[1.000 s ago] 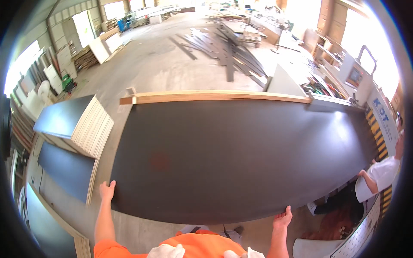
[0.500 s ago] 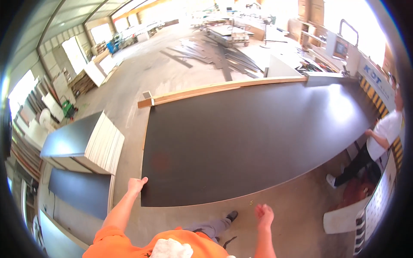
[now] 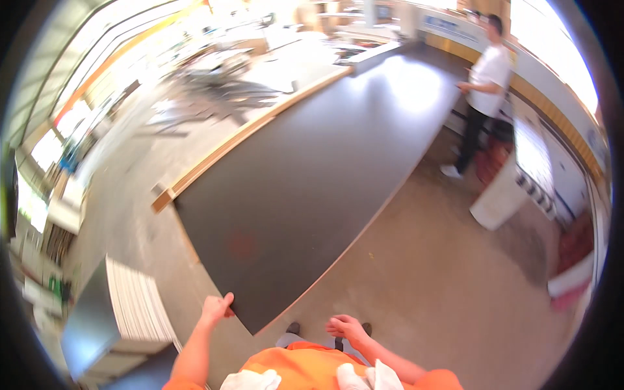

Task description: The person positions a board on a cutting machine table, presses buttons on the control panel, and removes a cut strip. Together with a coworker, the person carries the cut board onto a stack and loads another board into the machine.

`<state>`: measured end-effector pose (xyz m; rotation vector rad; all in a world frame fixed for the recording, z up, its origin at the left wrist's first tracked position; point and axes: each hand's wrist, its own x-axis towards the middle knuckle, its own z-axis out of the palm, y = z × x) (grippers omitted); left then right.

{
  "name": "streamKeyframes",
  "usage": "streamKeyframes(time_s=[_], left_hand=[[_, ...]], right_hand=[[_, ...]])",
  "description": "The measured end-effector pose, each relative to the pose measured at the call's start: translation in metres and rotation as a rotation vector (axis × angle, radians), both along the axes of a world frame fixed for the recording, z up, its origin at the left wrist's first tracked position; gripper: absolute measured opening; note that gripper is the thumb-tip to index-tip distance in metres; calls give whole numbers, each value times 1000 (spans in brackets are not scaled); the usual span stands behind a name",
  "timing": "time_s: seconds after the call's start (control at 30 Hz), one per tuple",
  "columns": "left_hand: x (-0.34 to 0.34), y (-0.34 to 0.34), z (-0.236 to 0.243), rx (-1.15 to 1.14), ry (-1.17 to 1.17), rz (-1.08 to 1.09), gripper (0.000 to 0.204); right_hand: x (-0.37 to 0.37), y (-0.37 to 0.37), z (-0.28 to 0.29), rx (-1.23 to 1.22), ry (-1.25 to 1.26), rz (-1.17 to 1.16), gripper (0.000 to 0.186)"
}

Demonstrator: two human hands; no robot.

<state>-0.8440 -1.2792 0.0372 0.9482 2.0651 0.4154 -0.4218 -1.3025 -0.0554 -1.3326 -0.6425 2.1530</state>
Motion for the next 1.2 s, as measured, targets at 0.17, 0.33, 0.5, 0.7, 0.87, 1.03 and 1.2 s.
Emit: streamKeyframes(time_s=[0.17, 0.33, 0.5, 0.7, 0.87, 1.03, 1.2], left_hand=[[-34, -13, 7, 181, 115, -352, 46], [-96, -2, 7, 497, 156, -321, 29], [-104, 57, 27, 721, 361, -607, 47], [-100, 124, 15, 567, 630, -886, 80], [-93, 149, 28, 198, 779, -973, 103], [-85, 154, 37, 139, 825, -1041, 98], [-77, 157, 42, 127, 913, -1066, 98]], right_hand=[[-122, -13, 38, -26, 189, -41, 62], [-204, -30, 55, -143, -15, -290, 60], [-224, -35, 49, 9, -70, -418, 36], [-232, -41, 58, 37, -134, -449, 43], [-239, -55, 35, -30, 84, -624, 40], [-243, -60, 12, -100, 447, -716, 36], [-244, -60, 2, -117, 544, -757, 35]])
